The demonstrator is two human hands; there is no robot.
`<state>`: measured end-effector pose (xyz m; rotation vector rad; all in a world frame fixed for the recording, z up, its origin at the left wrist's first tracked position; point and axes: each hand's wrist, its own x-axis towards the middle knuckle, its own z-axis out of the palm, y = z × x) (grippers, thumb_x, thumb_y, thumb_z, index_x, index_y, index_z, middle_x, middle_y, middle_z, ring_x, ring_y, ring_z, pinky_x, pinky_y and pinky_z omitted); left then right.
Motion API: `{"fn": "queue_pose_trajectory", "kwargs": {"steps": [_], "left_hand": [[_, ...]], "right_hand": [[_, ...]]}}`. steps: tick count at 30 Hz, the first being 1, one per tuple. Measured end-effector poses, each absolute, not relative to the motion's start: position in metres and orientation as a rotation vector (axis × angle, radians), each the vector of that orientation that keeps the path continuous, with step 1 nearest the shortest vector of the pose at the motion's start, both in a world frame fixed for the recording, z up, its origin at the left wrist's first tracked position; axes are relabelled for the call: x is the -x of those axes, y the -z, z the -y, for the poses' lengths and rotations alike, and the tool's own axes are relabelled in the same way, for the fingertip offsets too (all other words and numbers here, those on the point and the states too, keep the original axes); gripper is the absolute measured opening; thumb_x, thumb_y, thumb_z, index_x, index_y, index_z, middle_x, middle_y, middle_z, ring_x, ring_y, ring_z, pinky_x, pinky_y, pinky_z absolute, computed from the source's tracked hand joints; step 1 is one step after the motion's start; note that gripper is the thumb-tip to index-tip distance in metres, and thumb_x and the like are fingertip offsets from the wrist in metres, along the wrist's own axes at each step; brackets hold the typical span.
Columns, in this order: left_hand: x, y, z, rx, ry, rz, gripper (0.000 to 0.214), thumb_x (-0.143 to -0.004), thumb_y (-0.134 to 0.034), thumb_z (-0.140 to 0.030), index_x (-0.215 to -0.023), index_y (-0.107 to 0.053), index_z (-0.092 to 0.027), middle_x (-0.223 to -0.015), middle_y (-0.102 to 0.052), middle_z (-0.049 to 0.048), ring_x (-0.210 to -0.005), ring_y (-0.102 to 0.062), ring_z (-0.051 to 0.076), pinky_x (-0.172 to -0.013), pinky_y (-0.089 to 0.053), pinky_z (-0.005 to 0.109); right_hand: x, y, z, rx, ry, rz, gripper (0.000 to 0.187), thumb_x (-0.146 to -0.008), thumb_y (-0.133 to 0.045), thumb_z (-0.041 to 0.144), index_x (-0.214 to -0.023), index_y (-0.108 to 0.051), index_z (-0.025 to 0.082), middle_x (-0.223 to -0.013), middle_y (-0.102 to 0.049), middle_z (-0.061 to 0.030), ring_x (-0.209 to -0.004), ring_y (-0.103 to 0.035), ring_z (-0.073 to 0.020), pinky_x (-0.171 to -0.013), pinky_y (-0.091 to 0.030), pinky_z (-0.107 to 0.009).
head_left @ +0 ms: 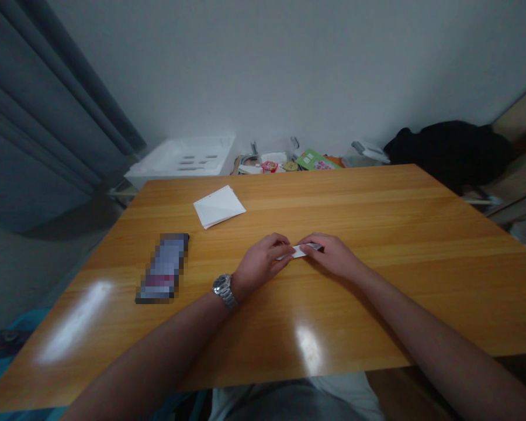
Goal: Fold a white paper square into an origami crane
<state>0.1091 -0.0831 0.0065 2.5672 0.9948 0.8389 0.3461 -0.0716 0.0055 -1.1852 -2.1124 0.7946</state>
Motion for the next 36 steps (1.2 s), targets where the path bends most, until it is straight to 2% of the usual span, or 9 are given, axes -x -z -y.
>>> {"fn": "queue_pose_trajectory", "kwargs": {"steps": [5,13,17,21,25,32,36], "left_hand": [[-0.11,-0.005,0.082,-2.721,-0.721,-0.968,0.025,-0.102,-0.048,-0.032,-0.112,-0.069,-0.021,-0.119,-0.064,0.0079,-0.106,-0.062,0.02,-0.093,-0.051,0.035],[-0.11,-0.008,0.083,-2.858,-0.507,-0.988,0.038,-0.101,-0.049,-0.037,-0.133,-0.058,-0.018,-0.131,-0.063,0.0095,-0.115,-0.06,0.024,-0.1,-0.047,0.04],[-0.111,-0.009,0.083,-2.885,-0.504,-1.005,0.032,-0.103,-0.045,-0.033,-0.126,-0.063,-0.019,-0.124,-0.067,0.0082,-0.109,-0.062,0.023,-0.096,-0.048,0.038],[-0.111,-0.013,0.083,-2.89,-0.485,-1.05,0.031,-0.105,-0.041,-0.032,-0.111,-0.068,-0.018,-0.107,-0.071,0.0072,-0.097,-0.064,0.021,-0.087,-0.049,0.036],[-0.111,-0.016,0.083,-2.878,-0.448,-1.121,0.029,-0.104,-0.044,-0.032,-0.103,-0.069,-0.019,-0.098,-0.069,0.0064,-0.089,-0.062,0.02,-0.08,-0.048,0.034],[-0.114,-0.015,0.085,-2.845,-0.438,-1.215,0.017,-0.099,-0.052,-0.027,-0.104,-0.067,-0.021,-0.099,-0.067,0.0056,-0.089,-0.061,0.02,-0.077,-0.048,0.032],[-0.115,-0.017,0.084,-2.892,-0.455,-1.197,0.02,-0.1,-0.05,-0.026,-0.109,-0.067,-0.022,-0.111,-0.067,0.0066,-0.097,-0.061,0.021,-0.084,-0.048,0.034]], "right_hand": [[-0.343,-0.003,0.069,1.181,-0.627,2.187,0.018,-0.097,-0.057,0.027,-0.096,-0.073,0.019,-0.094,-0.073,-0.007,-0.089,-0.065,-0.0218,-0.082,-0.048,-0.036],[-0.343,0.008,0.063,1.105,-0.413,2.219,0.014,-0.095,-0.061,0.028,-0.098,-0.073,0.021,-0.095,-0.067,-0.0077,-0.094,-0.06,-0.0227,-0.085,-0.048,-0.038],[-0.343,0.007,0.062,1.086,-0.418,2.245,0.014,-0.095,-0.061,0.029,-0.096,-0.072,0.02,-0.094,-0.066,-0.0076,-0.093,-0.06,-0.0224,-0.084,-0.048,-0.038],[-0.344,0.0,0.065,1.039,-0.453,2.264,0.015,-0.096,-0.06,0.031,-0.097,-0.071,0.021,-0.095,-0.066,-0.0075,-0.092,-0.06,-0.0214,-0.083,-0.049,-0.037],[-0.346,-0.006,0.068,0.96,-0.433,2.361,0.012,-0.094,-0.062,0.03,-0.097,-0.07,0.021,-0.1,-0.066,-0.008,-0.095,-0.06,-0.0218,-0.085,-0.049,-0.036],[-0.338,-0.007,0.069,0.992,-0.091,2.558,0.016,-0.096,-0.056,0.02,-0.092,-0.071,0.02,-0.094,-0.069,-0.0083,-0.086,-0.061,-0.021,-0.075,-0.046,-0.033],[-0.334,-0.005,0.07,1.047,0.048,2.598,0.017,-0.097,-0.055,0.02,-0.093,-0.071,0.017,-0.091,-0.07,-0.0099,-0.084,-0.062,-0.0225,-0.073,-0.046,-0.033]]}}
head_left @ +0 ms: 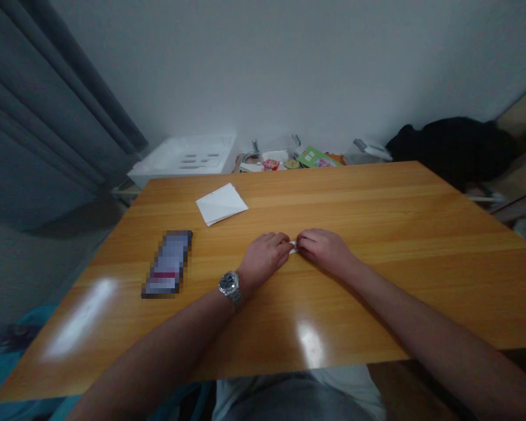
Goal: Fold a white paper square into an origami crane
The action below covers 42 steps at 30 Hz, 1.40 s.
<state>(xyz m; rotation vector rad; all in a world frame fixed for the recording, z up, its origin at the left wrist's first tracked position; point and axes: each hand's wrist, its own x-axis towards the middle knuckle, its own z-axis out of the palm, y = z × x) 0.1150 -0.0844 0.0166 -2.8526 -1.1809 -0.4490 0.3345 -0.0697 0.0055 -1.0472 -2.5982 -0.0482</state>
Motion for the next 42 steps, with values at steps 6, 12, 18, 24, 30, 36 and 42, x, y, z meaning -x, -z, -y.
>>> {"fn": "queue_pose_trajectory", "kwargs": {"steps": [6,12,18,24,30,36,42], "left_hand": [[-0.115,-0.014,0.085,2.882,0.412,1.139,0.027,-0.104,-0.043,-0.029,-0.115,-0.065,-0.019,-0.106,-0.069,0.0073,-0.095,-0.064,0.02,-0.082,-0.049,0.033],[-0.116,-0.015,0.089,2.85,0.409,1.14,0.029,-0.101,-0.049,-0.035,-0.122,-0.063,-0.019,-0.109,-0.067,0.009,-0.099,-0.062,0.023,-0.088,-0.047,0.038],[-0.116,-0.02,0.093,2.867,0.399,1.145,0.04,-0.099,-0.051,-0.044,-0.129,-0.06,-0.019,-0.113,-0.065,0.0105,-0.106,-0.058,0.026,-0.099,-0.041,0.041],[-0.113,-0.02,0.097,2.895,0.38,1.169,0.046,-0.099,-0.05,-0.046,-0.136,-0.055,-0.018,-0.124,-0.063,0.0113,-0.117,-0.054,0.027,-0.104,-0.039,0.043],[-0.109,-0.017,0.099,2.904,0.368,1.162,0.051,-0.099,-0.048,-0.047,-0.142,-0.051,-0.018,-0.143,-0.054,0.0125,-0.135,-0.044,0.03,-0.112,-0.034,0.045],[-0.109,-0.019,0.1,2.914,0.357,1.162,0.05,-0.099,-0.048,-0.045,-0.141,-0.052,-0.018,-0.14,-0.057,0.0127,-0.128,-0.05,0.029,-0.11,-0.036,0.045],[-0.111,-0.02,0.1,2.916,0.407,1.171,0.047,-0.098,-0.051,-0.04,-0.139,-0.053,-0.019,-0.136,-0.059,0.0124,-0.124,-0.051,0.028,-0.11,-0.035,0.045]], "right_hand": [[-0.342,-0.002,0.069,1.007,-0.138,2.588,0.023,-0.1,-0.05,0.023,-0.103,-0.073,0.02,-0.106,-0.074,-0.0086,-0.098,-0.068,-0.0223,-0.083,-0.052,-0.034],[-0.352,-0.008,0.067,0.96,-0.227,2.598,0.029,-0.099,-0.054,0.031,-0.122,-0.07,0.024,-0.132,-0.067,-0.0099,-0.122,-0.062,-0.0273,-0.105,-0.047,-0.047],[-0.355,-0.008,0.065,0.992,-0.304,2.59,0.042,-0.098,-0.055,0.038,-0.137,-0.06,0.023,-0.144,-0.057,-0.0126,-0.134,-0.052,-0.0296,-0.113,-0.04,-0.053],[-0.358,-0.003,0.066,1.03,-0.293,2.617,0.05,-0.099,-0.053,0.044,-0.145,-0.052,0.026,-0.149,-0.051,-0.0117,-0.14,-0.046,-0.0313,-0.115,-0.035,-0.057],[-0.363,0.003,0.067,1.109,-0.316,2.625,0.053,-0.101,-0.045,0.048,-0.151,-0.041,0.033,-0.155,-0.044,-0.0045,-0.146,-0.034,-0.0301,-0.119,-0.028,-0.057],[-0.364,0.01,0.062,1.268,-0.288,2.537,0.055,-0.103,-0.036,0.051,-0.155,-0.034,0.032,-0.158,-0.039,-0.0032,-0.148,-0.032,-0.0279,-0.12,-0.028,-0.053],[-0.36,0.009,0.055,1.377,-0.211,2.472,0.054,-0.104,-0.032,0.05,-0.152,-0.043,0.025,-0.158,-0.039,-0.0078,-0.145,-0.038,-0.0291,-0.118,-0.032,-0.053]]}}
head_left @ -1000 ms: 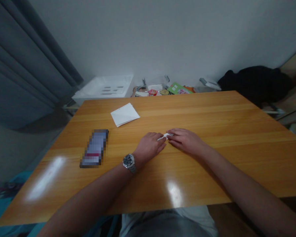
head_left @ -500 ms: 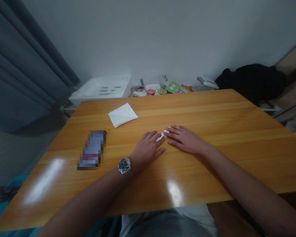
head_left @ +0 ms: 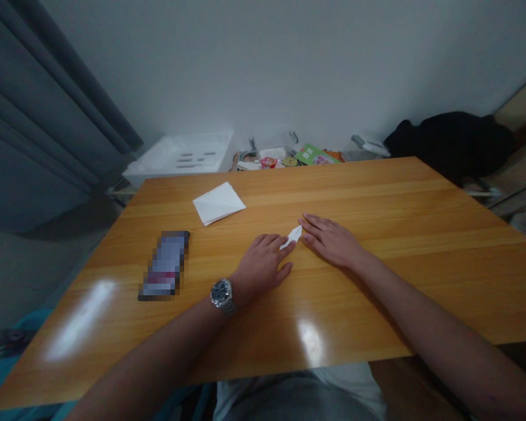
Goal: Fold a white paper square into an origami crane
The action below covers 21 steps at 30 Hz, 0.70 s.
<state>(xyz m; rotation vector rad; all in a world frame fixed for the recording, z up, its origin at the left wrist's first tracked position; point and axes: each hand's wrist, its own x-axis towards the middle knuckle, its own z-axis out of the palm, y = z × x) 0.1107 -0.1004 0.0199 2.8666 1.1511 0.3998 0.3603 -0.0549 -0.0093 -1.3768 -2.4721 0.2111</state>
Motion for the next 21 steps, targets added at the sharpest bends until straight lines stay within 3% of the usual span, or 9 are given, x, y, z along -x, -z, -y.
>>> {"fn": "queue_pose_trajectory", "kwargs": {"steps": [5,12,21], "left_hand": [[-0.115,-0.019,0.103,-2.874,-0.397,-1.158,0.047,-0.097,-0.049,-0.035,-0.141,-0.051,-0.017,-0.131,-0.059,0.013,-0.122,-0.05,0.029,-0.11,-0.035,0.046],[-0.119,-0.018,0.1,-2.898,-0.373,-1.155,0.044,-0.1,-0.044,-0.035,-0.141,-0.05,-0.018,-0.119,-0.059,0.0117,-0.112,-0.052,0.028,-0.104,-0.04,0.043],[-0.115,-0.019,0.094,-2.875,-0.351,-1.133,0.047,-0.1,-0.049,-0.038,-0.143,-0.048,-0.019,-0.12,-0.061,0.0103,-0.111,-0.055,0.026,-0.101,-0.043,0.041]], "right_hand": [[-0.361,0.002,0.053,1.327,-0.216,2.427,0.052,-0.104,-0.036,0.047,-0.147,-0.05,0.022,-0.155,-0.044,-0.0112,-0.141,-0.043,-0.0287,-0.116,-0.036,-0.052],[-0.36,-0.001,0.055,1.022,-0.336,2.459,0.041,-0.103,-0.043,0.035,-0.14,-0.057,0.027,-0.146,-0.056,-0.0071,-0.136,-0.05,-0.0245,-0.115,-0.038,-0.05],[-0.359,0.01,0.051,0.943,-0.292,2.548,0.037,-0.103,-0.044,0.029,-0.135,-0.062,0.022,-0.142,-0.06,-0.0099,-0.134,-0.053,-0.0257,-0.113,-0.042,-0.051]]}}
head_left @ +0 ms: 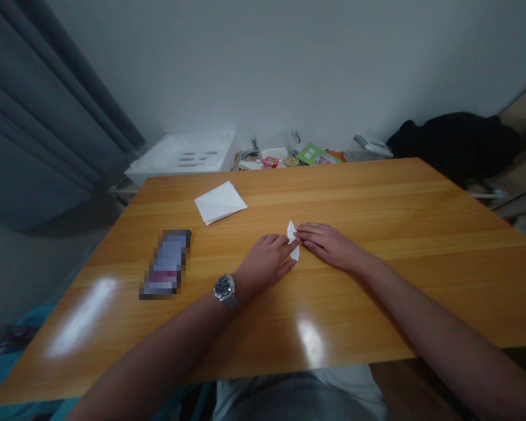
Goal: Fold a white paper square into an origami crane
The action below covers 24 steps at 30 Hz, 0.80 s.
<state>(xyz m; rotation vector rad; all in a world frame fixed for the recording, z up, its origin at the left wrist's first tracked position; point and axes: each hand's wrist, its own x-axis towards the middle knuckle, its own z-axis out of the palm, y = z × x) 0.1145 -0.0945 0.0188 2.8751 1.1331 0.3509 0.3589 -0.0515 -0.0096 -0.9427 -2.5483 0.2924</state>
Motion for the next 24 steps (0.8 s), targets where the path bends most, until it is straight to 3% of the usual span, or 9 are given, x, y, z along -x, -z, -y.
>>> {"fn": "queue_pose_trajectory", "kwargs": {"steps": [6,12,24], "left_hand": [[-0.107,-0.014,0.083,-2.775,-0.49,-1.15,0.035,-0.104,-0.04,-0.03,-0.129,-0.06,-0.016,-0.126,-0.062,0.0113,-0.112,-0.059,0.023,-0.1,-0.046,0.038],[-0.105,-0.01,0.081,-2.783,-0.548,-1.149,0.031,-0.101,-0.046,-0.028,-0.125,-0.063,-0.019,-0.129,-0.062,0.0106,-0.119,-0.056,0.025,-0.105,-0.044,0.043],[-0.104,-0.005,0.076,-2.713,-0.605,-1.091,0.032,-0.099,-0.053,-0.031,-0.127,-0.061,-0.017,-0.132,-0.063,0.0099,-0.12,-0.057,0.025,-0.109,-0.042,0.044]], "right_hand": [[-0.36,0.012,0.051,0.918,-0.281,2.541,0.037,-0.102,-0.046,0.027,-0.136,-0.06,0.024,-0.143,-0.058,-0.0104,-0.134,-0.053,-0.0269,-0.112,-0.043,-0.053],[-0.356,0.007,0.053,0.89,-0.238,2.546,0.037,-0.101,-0.049,0.024,-0.136,-0.061,0.023,-0.14,-0.06,-0.0124,-0.13,-0.055,-0.0276,-0.108,-0.046,-0.052],[-0.343,0.007,0.056,0.763,-0.235,2.426,0.02,-0.097,-0.056,0.019,-0.11,-0.071,0.021,-0.118,-0.069,-0.0112,-0.107,-0.067,-0.0228,-0.09,-0.058,-0.039]]}}
